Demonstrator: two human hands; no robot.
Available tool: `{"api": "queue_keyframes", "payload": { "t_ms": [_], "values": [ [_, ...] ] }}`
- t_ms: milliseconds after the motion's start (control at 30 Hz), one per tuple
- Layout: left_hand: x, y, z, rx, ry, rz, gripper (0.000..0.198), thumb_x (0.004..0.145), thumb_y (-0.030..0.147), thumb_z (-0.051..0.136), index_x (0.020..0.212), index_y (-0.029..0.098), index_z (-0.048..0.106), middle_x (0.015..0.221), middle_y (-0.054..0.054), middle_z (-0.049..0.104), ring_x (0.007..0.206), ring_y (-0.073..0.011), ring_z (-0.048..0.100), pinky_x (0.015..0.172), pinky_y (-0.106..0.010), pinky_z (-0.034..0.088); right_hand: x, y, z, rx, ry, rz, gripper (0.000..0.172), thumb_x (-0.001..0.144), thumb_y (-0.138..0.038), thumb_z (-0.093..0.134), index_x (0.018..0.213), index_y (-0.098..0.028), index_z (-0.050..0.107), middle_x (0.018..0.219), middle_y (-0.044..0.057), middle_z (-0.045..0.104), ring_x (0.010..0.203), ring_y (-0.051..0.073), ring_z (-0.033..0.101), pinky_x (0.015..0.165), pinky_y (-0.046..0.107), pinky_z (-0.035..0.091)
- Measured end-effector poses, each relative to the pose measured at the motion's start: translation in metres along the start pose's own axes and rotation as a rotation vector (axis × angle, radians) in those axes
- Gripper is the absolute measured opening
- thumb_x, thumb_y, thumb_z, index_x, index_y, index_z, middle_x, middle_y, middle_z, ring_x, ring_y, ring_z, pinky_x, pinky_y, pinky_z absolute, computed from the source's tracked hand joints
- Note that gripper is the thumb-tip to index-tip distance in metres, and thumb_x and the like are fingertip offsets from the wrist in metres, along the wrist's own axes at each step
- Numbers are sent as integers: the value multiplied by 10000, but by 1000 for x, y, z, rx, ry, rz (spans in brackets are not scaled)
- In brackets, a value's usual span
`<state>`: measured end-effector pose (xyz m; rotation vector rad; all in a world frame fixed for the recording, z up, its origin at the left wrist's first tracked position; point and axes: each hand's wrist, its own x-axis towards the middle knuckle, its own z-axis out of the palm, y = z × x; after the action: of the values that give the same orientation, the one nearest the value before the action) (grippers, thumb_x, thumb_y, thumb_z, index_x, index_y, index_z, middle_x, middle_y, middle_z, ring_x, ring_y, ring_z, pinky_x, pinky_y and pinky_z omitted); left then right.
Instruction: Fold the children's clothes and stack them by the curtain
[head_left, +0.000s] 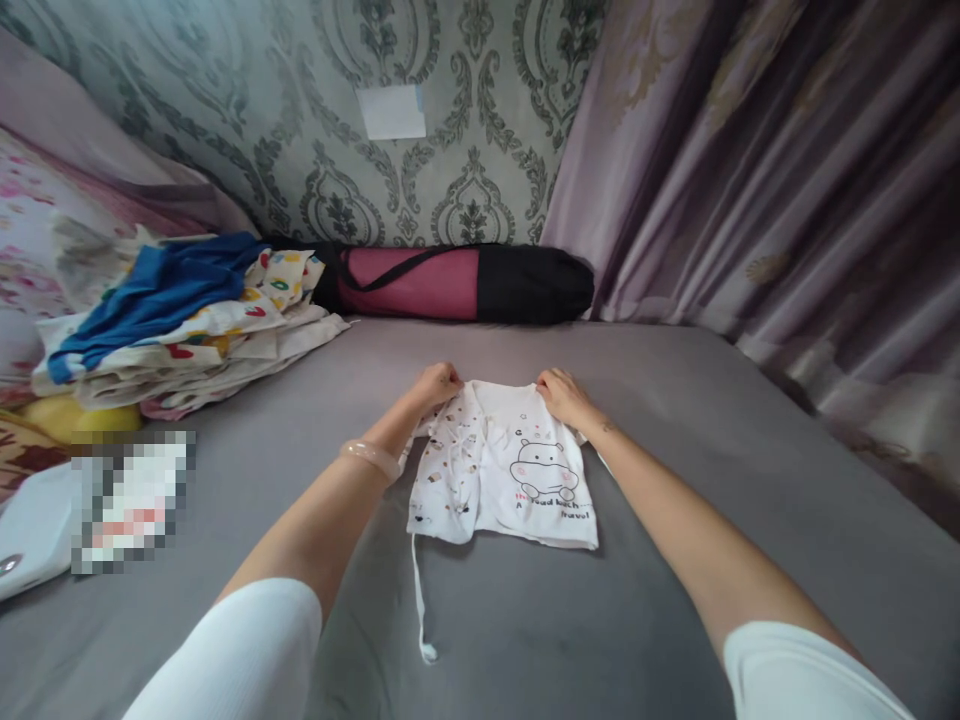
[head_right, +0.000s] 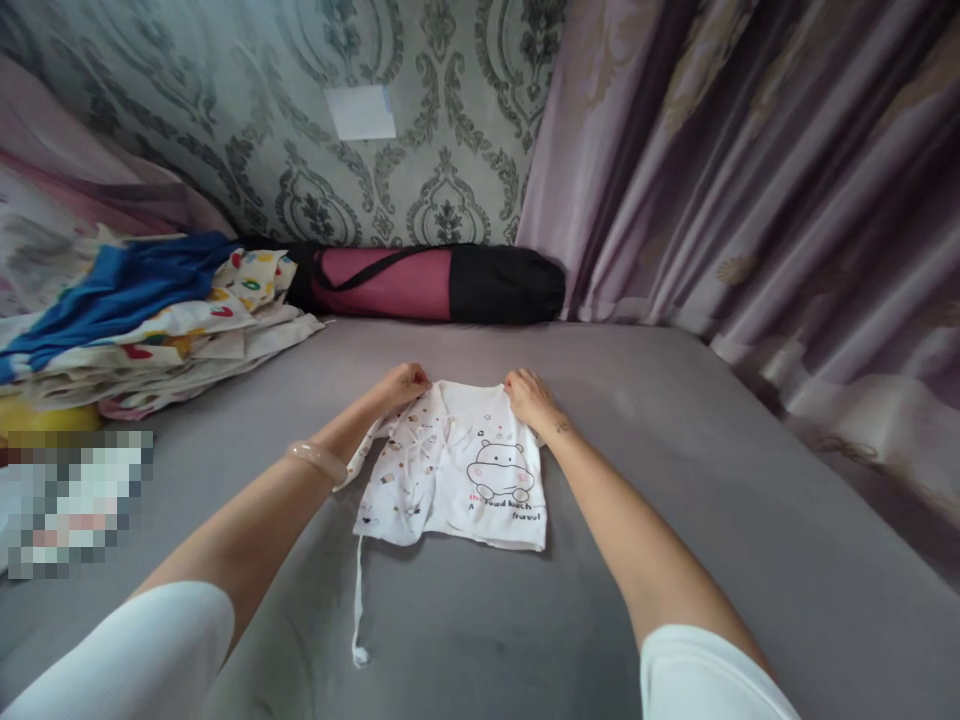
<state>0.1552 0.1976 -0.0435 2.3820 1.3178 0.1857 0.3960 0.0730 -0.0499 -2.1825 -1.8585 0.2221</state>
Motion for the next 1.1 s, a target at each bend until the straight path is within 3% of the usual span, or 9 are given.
{"api": "queue_keyframes", "payload": {
  "t_ms": [133, 233, 300, 400, 500, 733, 867, 967, 1100],
  "values": [
    [-20, -12, -17, -94, 26, 12, 384, 791, 432, 552, 986, 123, 669, 888, -98, 701, 805, -199, 631, 717, -269, 463, -8, 16, -27, 253, -28, 65, 235, 923, -216, 508, 1118, -159, 626, 1081, 97, 689, 961, 163, 642, 842, 265, 488],
    [-59, -37, -36, -196, 82, 18, 536, 764, 578, 519, 1021, 126, 649, 891, -80, 691, 804, -202, 618, 706, -273, 465, -40, 45, -50, 492, 64, 163, 215, 914, -230, 515, 1081, -143, 619, 1040, 105, 706, 894, 140, 662, 789, 251, 514],
    [-93, -55, -48, -209, 102, -55, 602, 722, 653, 514, 981, 129, 658, 878, -76, 694, 807, -218, 618, 704, -287, 469, -73, 67, -57, 579, 82, 267, 174, 907, -247, 513, 993, -144, 623, 920, 92, 720, 782, 135, 669, 687, 240, 525],
    [-141, -75, -60, -242, 25, -166, 643, 684, 712, 535, 968, 153, 679, 913, -66, 712, 842, -231, 631, 743, -302, 472, -123, 92, -57, 546, 81, 347, 198, 894, -320, 518, 870, -156, 626, 755, 55, 700, 606, 125, 626, 543, 226, 496],
    [-171, -81, -61, -273, -24, -250, 645, 663, 729, 552, 951, 171, 698, 905, -50, 722, 850, -237, 628, 729, -299, 468, -158, 95, -54, 410, 59, 373, 256, 841, -417, 574, 764, -179, 630, 662, 20, 667, 556, 128, 594, 542, 241, 484],
    [-174, -70, -38, -297, -39, -230, 629, 644, 724, 556, 858, 149, 693, 744, -34, 662, 728, -206, 580, 613, -270, 391, -171, 60, -51, 251, 21, 372, 268, 717, -462, 668, 722, -212, 573, 647, -6, 644, 580, 131, 577, 536, 227, 437],
    [-169, -67, -30, -304, 3, -252, 600, 567, 663, 639, 864, 143, 651, 761, -45, 645, 724, -210, 578, 601, -274, 385, -165, 58, -48, 265, 39, 365, 267, 681, -463, 675, 675, -223, 556, 597, -18, 601, 578, 145, 570, 509, 230, 415],
    [-170, -71, -28, -296, 48, -274, 576, 549, 611, 671, 900, 157, 624, 805, -48, 643, 751, -213, 583, 610, -272, 395, -157, 67, -48, 366, 127, 411, 232, 653, -403, 687, 676, -226, 540, 565, -28, 576, 548, 139, 550, 500, 230, 404],
    [-171, -76, -28, -333, 1, -277, 521, 539, 587, 666, 838, 163, 611, 731, -17, 608, 675, -183, 547, 580, -264, 370, -143, 79, -53, 655, 297, 568, 155, 672, -289, 625, 756, -220, 515, 551, -34, 560, 494, 127, 511, 478, 229, 380]
  ]
}}
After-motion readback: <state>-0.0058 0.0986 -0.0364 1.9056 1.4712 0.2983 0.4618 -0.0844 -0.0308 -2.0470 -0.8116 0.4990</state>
